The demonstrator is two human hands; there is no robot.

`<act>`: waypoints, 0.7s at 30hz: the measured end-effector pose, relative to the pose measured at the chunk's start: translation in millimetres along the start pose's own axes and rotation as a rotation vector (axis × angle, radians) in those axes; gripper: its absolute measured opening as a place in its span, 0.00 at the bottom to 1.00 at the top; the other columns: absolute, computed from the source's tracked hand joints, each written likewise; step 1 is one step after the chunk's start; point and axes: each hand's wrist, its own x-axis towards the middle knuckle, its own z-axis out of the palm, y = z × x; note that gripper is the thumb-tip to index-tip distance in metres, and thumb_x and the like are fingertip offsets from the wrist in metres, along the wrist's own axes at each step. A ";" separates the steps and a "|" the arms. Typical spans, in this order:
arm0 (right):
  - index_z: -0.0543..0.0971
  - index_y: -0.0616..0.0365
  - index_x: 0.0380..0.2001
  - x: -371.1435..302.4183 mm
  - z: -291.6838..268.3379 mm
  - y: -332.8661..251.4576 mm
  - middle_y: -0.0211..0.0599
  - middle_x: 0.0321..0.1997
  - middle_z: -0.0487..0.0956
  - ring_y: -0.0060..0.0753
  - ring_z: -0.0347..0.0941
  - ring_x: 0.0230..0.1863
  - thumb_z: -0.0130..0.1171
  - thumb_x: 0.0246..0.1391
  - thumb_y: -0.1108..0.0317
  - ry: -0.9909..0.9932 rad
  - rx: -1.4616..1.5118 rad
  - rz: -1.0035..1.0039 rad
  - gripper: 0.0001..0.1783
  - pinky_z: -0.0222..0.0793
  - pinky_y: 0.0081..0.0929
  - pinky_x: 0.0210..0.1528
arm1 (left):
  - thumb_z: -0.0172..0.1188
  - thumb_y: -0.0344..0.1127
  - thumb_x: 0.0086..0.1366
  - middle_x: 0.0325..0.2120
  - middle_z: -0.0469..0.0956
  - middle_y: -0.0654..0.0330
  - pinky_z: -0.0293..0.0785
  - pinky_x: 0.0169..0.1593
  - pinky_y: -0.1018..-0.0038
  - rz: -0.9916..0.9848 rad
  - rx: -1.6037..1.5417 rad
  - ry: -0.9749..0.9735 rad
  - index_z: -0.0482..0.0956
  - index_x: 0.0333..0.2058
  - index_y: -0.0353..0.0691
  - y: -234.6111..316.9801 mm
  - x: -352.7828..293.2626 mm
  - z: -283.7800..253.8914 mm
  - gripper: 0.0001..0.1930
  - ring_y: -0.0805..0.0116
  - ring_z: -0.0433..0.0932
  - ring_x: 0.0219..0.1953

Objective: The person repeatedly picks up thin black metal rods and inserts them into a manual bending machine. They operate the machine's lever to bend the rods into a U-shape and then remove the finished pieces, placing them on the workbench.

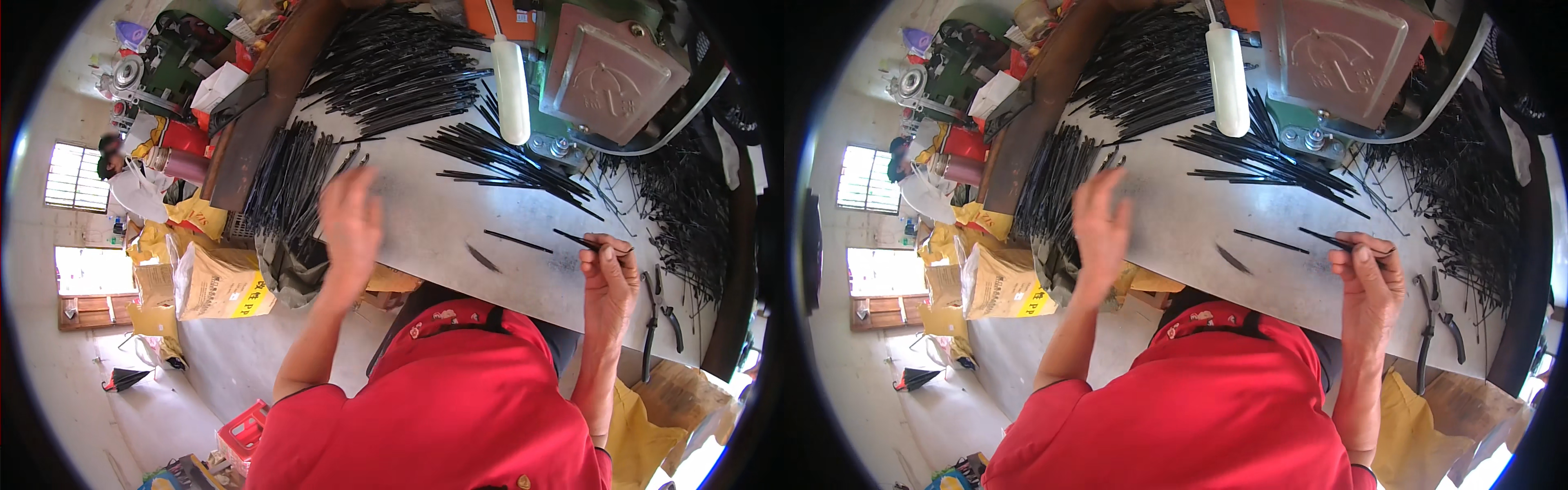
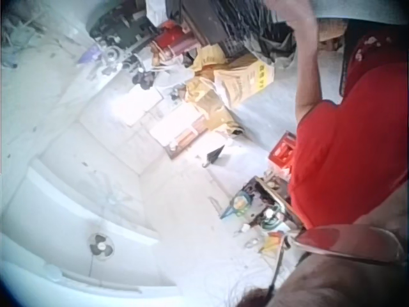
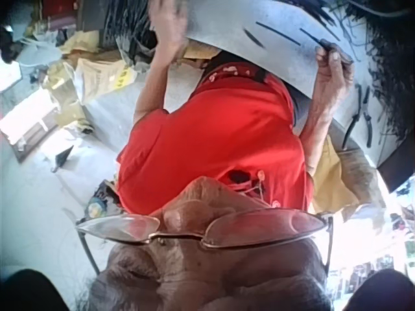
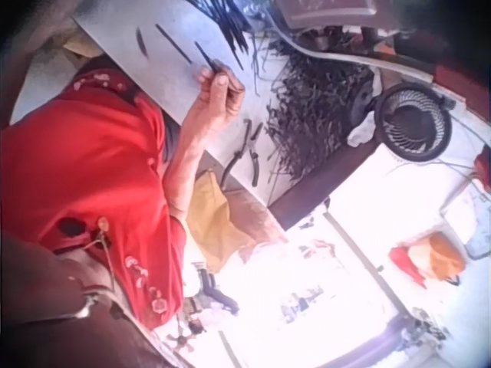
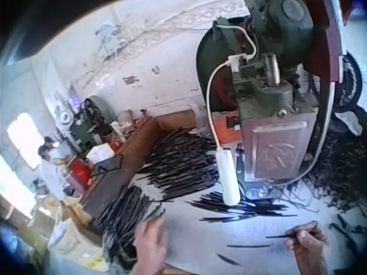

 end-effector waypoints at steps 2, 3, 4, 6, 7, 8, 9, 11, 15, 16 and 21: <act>0.76 0.64 0.41 0.7 -6.8 -3.8 0.43 0.37 0.79 0.23 0.76 0.28 0.56 0.56 0.74 0.050 -0.115 -0.062 0.09 0.71 0.18 0.35 | 0.60 0.27 0.52 0.51 0.69 0.50 0.60 0.58 0.56 -0.074 0.242 0.027 0.70 0.52 0.41 -41.8 -10.1 -10.7 0.25 0.50 0.67 0.54; 0.76 0.63 0.42 -0.8 -4.4 -8.7 0.42 0.35 0.79 0.22 0.76 0.27 0.55 0.56 0.75 0.056 -0.257 -0.109 0.10 0.71 0.17 0.33 | 0.59 0.32 0.56 0.53 0.68 0.48 0.54 0.63 0.55 -0.087 0.393 0.043 0.68 0.55 0.39 -63.2 -20.1 -12.6 0.26 0.49 0.64 0.58; 0.76 0.63 0.43 -3.0 -0.8 -14.5 0.40 0.33 0.79 0.22 0.76 0.27 0.55 0.55 0.76 0.062 -0.400 -0.157 0.11 0.71 0.17 0.32 | 0.58 0.33 0.58 0.54 0.67 0.48 0.52 0.64 0.54 -0.120 0.441 0.040 0.68 0.56 0.39 -80.2 -26.7 -13.4 0.25 0.50 0.63 0.60; 0.75 0.61 0.50 -3.4 -1.3 -14.9 0.34 0.25 0.76 0.19 0.73 0.23 0.55 0.51 0.81 0.094 -0.701 -0.281 0.20 0.68 0.17 0.25 | 0.56 0.34 0.61 0.56 0.67 0.49 0.50 0.65 0.54 -0.136 0.530 0.029 0.68 0.56 0.37 -108.5 -33.8 -13.8 0.24 0.53 0.61 0.62; 0.74 0.61 0.52 -4.1 0.2 -17.8 0.33 0.24 0.76 0.19 0.72 0.22 0.55 0.50 0.82 0.045 -0.939 -0.394 0.23 0.67 0.18 0.24 | 0.55 0.33 0.61 0.57 0.67 0.49 0.50 0.65 0.54 -0.121 0.573 0.022 0.68 0.56 0.37 -121.9 -35.2 -13.6 0.23 0.54 0.61 0.62; 0.73 0.60 0.53 -4.6 2.8 -22.5 0.33 0.23 0.75 0.20 0.71 0.21 0.56 0.49 0.83 -0.010 -1.177 -0.506 0.25 0.67 0.18 0.24 | 0.55 0.33 0.62 0.57 0.67 0.50 0.50 0.65 0.54 -0.107 0.617 0.015 0.69 0.56 0.37 -132.7 -35.5 -14.4 0.22 0.55 0.61 0.63; 0.73 0.60 0.54 -5.2 4.3 -25.5 0.33 0.22 0.75 0.20 0.70 0.20 0.56 0.48 0.84 -0.065 -1.416 -0.619 0.27 0.67 0.19 0.24 | 0.53 0.33 0.63 0.57 0.67 0.50 0.50 0.65 0.54 -0.090 0.592 0.007 0.69 0.56 0.37 -141.1 -33.5 -16.6 0.22 0.55 0.61 0.63; 0.71 0.54 0.57 -2.8 -0.4 -13.9 0.34 0.21 0.74 0.23 0.68 0.19 0.57 0.46 0.84 -0.053 -1.423 -0.723 0.32 0.67 0.22 0.25 | 0.51 0.33 0.65 0.58 0.66 0.49 0.51 0.65 0.55 -0.056 0.542 -0.007 0.69 0.56 0.36 -151.2 -26.5 -20.2 0.20 0.54 0.61 0.63; 0.75 0.54 0.49 4.5 -7.6 2.0 0.35 0.23 0.75 0.28 0.70 0.20 0.60 0.46 0.81 -0.060 -1.316 -0.704 0.24 0.68 0.24 0.25 | 0.57 0.31 0.59 0.56 0.69 0.50 0.57 0.62 0.58 -0.176 0.522 -0.075 0.71 0.54 0.38 -141.5 -2.2 -28.1 0.22 0.55 0.66 0.59; 0.77 0.55 0.44 6.5 -10.2 3.2 0.36 0.24 0.76 0.29 0.71 0.20 0.61 0.46 0.80 -0.077 -1.335 -0.680 0.19 0.68 0.25 0.25 | 0.59 0.29 0.55 0.54 0.71 0.54 0.60 0.60 0.59 -0.167 0.590 -0.028 0.74 0.51 0.41 -141.5 -2.3 -23.0 0.22 0.57 0.67 0.58; 0.80 0.56 0.34 12.5 -9.4 7.8 0.35 0.26 0.77 0.32 0.72 0.21 0.63 0.45 0.77 -0.047 -1.379 -0.689 0.10 0.68 0.26 0.25 | 0.59 0.23 0.52 0.40 0.77 0.57 0.69 0.47 0.65 0.089 0.226 0.083 0.80 0.42 0.43 -68.3 35.5 0.2 0.16 0.55 0.73 0.43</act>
